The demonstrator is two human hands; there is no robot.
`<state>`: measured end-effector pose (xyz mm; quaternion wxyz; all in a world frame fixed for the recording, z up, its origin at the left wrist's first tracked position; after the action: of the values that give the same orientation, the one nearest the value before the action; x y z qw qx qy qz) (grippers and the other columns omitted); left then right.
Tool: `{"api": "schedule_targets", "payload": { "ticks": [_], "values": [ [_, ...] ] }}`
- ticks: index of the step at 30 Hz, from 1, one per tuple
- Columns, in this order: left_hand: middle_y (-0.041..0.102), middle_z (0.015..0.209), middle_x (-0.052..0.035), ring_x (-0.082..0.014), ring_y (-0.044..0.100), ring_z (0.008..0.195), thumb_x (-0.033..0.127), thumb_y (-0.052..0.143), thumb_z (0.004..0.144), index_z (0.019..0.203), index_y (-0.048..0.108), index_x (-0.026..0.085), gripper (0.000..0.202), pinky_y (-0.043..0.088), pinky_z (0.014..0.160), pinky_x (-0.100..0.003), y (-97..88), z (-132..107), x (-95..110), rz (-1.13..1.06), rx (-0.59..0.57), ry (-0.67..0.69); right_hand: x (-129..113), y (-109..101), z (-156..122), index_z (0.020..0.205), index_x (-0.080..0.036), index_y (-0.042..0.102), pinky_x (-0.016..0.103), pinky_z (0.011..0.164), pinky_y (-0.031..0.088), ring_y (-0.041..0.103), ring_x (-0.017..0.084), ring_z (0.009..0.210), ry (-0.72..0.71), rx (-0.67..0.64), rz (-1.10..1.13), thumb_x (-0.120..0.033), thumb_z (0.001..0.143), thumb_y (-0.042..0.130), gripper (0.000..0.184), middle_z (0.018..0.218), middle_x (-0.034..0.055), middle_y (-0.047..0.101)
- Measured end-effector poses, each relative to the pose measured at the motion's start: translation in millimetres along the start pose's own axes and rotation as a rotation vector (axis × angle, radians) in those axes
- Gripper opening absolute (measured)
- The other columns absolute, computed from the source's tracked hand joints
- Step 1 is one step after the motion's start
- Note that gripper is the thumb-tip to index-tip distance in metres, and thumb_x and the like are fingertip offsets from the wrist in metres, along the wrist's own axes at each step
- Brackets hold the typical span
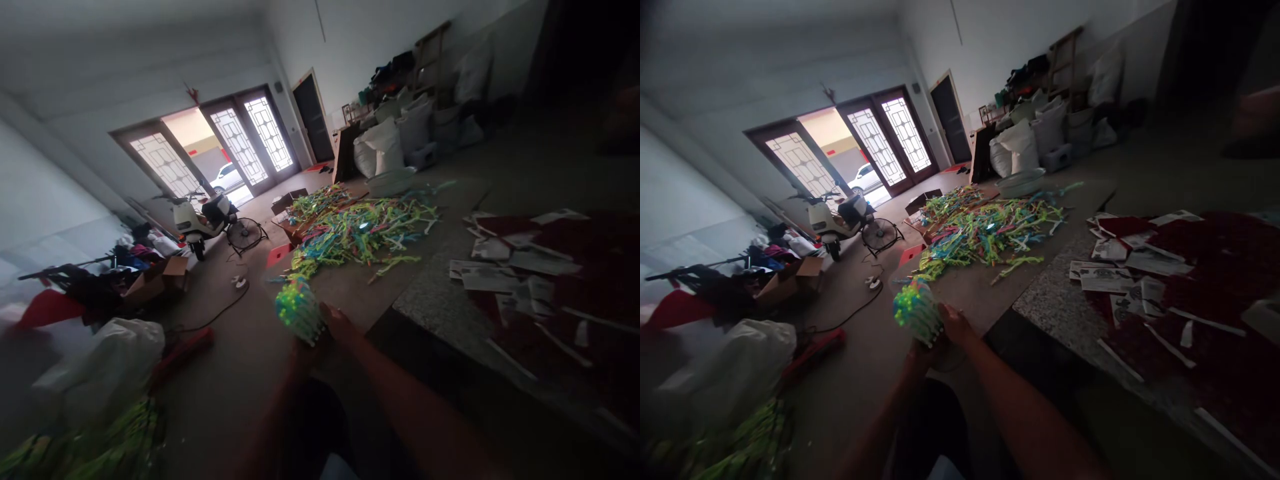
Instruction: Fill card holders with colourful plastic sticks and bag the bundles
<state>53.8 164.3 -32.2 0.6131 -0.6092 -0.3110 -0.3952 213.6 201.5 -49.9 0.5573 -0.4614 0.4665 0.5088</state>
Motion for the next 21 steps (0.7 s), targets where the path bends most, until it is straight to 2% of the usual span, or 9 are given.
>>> {"api": "schedule_targets", "payload": {
  "ticks": [3,6,8,13,18,21],
  "values": [
    [0.078,0.097,-0.0127,-0.0301,0.070,0.092,0.049,0.087,0.063,0.112,0.073,0.012,0.062,0.057,0.076,-0.034,-11.3,4.5,-1.7,0.093,-0.106,-0.038,4.0,-6.6,-12.5,0.107,-0.020,0.073,0.039,0.102,0.047,0.064,0.025,0.105,-0.049,-0.015,-0.023,-0.072,0.100,0.030,0.068,0.106,0.0091,0.073],
    [0.076,0.086,-0.0107,-0.0293,0.068,0.090,0.047,0.088,0.062,0.103,0.074,0.010,0.057,0.056,0.076,-0.035,-21.2,10.5,-3.8,0.123,-0.211,0.009,5.2,-14.1,-24.2,0.098,-0.021,0.073,0.038,0.099,0.049,0.063,0.023,0.098,-0.052,-0.025,-0.040,-0.068,0.100,0.035,0.060,0.099,0.0071,0.073],
    [0.075,0.082,-0.0097,-0.0282,0.067,0.087,0.045,0.089,0.059,0.095,0.075,0.010,0.053,0.056,0.077,-0.035,-25.8,14.7,-5.4,0.123,-0.265,0.043,2.9,-16.8,-29.6,0.099,-0.022,0.073,0.037,0.099,0.049,0.063,0.023,0.099,-0.060,-0.033,-0.041,-0.064,0.101,0.038,0.055,0.100,0.0066,0.073],
    [0.075,0.085,-0.0088,-0.0251,0.064,0.083,0.043,0.088,0.059,0.089,0.073,0.011,0.046,0.055,0.076,-0.033,-28.1,20.4,-13.4,0.124,-0.314,0.081,-9.9,-14.4,-34.2,0.114,-0.022,0.069,0.038,0.102,0.047,0.063,0.023,0.108,-0.038,0.009,-0.023,-0.057,0.102,0.043,0.045,0.112,0.0069,0.071],
    [0.075,0.085,-0.0102,-0.0251,0.064,0.079,0.046,0.083,0.060,0.089,0.072,0.012,0.045,0.055,0.072,-0.034,-20.1,19.6,-19.6,0.059,-0.295,0.061,-22.2,-11.2,-36.6,0.108,-0.026,0.070,0.039,0.100,0.047,0.064,0.025,0.104,-0.002,0.005,-0.145,-0.053,0.100,0.052,0.034,0.106,0.0061,0.070],
    [0.073,0.078,-0.0078,-0.0252,0.066,0.075,0.049,0.082,0.062,0.083,0.071,0.015,0.042,0.056,0.067,-0.034,-17.3,18.2,-17.5,0.051,-0.280,0.032,-25.1,-8.8,-42.4,0.112,-0.023,0.068,0.035,0.093,0.050,0.064,0.023,0.099,0.062,0.030,-0.139,-0.053,0.097,0.056,0.036,0.104,0.0046,0.070]
  ]
}}
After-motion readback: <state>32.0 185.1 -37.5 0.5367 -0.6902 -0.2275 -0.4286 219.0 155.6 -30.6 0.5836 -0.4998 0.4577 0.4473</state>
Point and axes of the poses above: each hand's wrist, its own z-axis towards the middle knuckle, its own y-axis out of the palm, x = y × z, the point moved 1 cm from there along z, towards the middle knuckle
